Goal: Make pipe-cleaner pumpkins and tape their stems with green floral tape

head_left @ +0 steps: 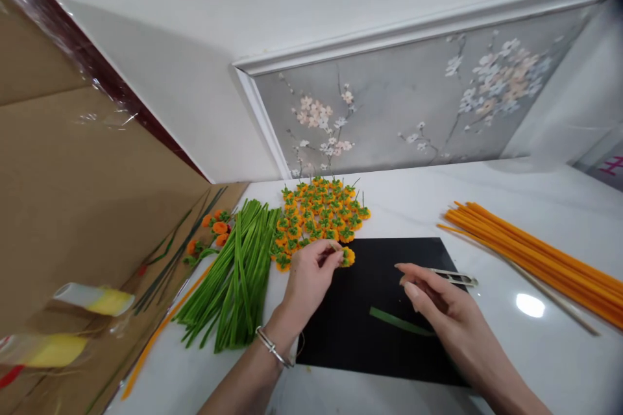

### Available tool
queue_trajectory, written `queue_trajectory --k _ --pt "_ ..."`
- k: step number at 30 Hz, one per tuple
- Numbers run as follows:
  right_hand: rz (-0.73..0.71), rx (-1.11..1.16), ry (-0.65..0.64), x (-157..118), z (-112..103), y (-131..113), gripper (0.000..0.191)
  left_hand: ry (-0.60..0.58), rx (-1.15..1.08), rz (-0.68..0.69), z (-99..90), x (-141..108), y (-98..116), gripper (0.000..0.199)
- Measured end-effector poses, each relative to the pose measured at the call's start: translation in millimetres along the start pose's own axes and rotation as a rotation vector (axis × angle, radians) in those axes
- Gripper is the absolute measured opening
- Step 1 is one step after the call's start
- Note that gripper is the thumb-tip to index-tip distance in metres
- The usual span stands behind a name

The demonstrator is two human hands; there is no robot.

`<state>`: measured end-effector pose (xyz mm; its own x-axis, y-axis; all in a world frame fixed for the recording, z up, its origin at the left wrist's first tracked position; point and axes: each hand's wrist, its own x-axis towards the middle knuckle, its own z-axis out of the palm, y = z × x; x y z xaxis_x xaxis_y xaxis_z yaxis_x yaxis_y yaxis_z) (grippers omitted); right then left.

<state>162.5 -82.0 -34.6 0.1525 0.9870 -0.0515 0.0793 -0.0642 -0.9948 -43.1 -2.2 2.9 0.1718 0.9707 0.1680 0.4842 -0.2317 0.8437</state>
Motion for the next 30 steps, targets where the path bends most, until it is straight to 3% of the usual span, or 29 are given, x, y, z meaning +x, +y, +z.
queue_trajectory --k 8,19,22,27,30 --pt "0.028 -0.113 -0.026 3 -1 3 0.044 0.060 0.277 0.132 5.5 7 -10 0.012" --pt "0.034 -0.208 -0.061 -1 -1 8 0.042 0.066 0.441 0.206 8.2 17 -27 0.016" --pt "0.009 -0.199 -0.047 -2 -2 7 0.041 0.066 0.425 0.196 11.7 12 -24 0.018" --pt "-0.157 -0.217 0.008 -2 -8 4 0.035 0.104 0.293 0.177 12.8 -12 -22 0.041" --pt "-0.249 -0.233 0.055 -1 -15 0 0.032 0.122 0.240 0.187 6.7 -29 -20 0.040"
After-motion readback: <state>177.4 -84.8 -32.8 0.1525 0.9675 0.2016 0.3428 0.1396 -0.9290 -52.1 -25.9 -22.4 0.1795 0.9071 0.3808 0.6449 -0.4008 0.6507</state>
